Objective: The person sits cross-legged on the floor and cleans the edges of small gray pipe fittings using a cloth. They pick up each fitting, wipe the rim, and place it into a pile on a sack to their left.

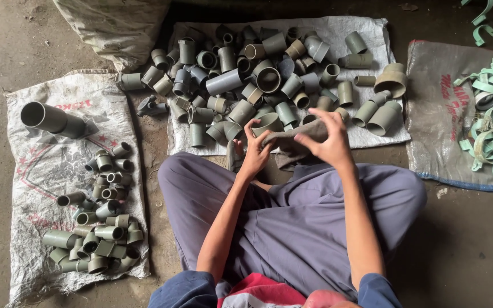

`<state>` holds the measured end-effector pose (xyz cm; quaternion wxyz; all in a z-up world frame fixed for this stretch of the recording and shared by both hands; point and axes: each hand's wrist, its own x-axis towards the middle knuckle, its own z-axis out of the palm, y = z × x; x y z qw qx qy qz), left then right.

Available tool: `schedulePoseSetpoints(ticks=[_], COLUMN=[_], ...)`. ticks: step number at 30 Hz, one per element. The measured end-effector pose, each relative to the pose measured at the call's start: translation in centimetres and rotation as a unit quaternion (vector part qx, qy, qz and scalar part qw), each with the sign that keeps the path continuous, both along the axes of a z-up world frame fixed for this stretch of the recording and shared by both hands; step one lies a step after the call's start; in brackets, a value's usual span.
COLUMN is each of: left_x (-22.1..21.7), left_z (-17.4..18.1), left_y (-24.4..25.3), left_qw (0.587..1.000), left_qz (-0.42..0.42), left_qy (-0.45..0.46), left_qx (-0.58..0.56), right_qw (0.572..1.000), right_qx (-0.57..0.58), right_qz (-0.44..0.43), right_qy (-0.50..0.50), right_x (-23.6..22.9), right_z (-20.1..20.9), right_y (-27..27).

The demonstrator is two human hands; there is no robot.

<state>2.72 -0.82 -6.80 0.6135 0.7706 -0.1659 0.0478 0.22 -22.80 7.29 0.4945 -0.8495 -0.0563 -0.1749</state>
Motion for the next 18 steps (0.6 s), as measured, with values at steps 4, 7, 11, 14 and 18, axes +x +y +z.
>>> schedulePoseSetpoints(ticks=[4, 7, 11, 14, 18], left_x=[-0.8, -0.4, -0.4, -0.1, -0.7], left_z=[3.1, 0.0, 2.6, 2.2, 3.2], left_y=[-0.3, -0.7, 0.1, 0.8, 0.9], left_qw=[1.000, 0.999, 0.997, 0.989, 0.968], left_qz=[-0.012, 0.002, 0.014, 0.032, 0.057], left_qy=[0.000, 0.016, 0.032, 0.074, 0.142], left_qx=[0.005, -0.042, -0.065, -0.124, -0.198], right_qw=[0.970, 0.983, 0.987, 0.994, 0.977], right_qx=[-0.178, -0.107, -0.104, -0.048, 0.192], right_qz=[0.107, 0.137, 0.103, 0.086, 0.093], right_qy=[-0.125, -0.055, -0.060, -0.057, -0.004], right_x=[-0.1, -0.2, 0.3, 0.3, 0.5], right_z=[-0.1, -1.9, -3.6, -3.8, -4.4], right_y=[2.8, 4.5, 4.9, 4.3, 2.9])
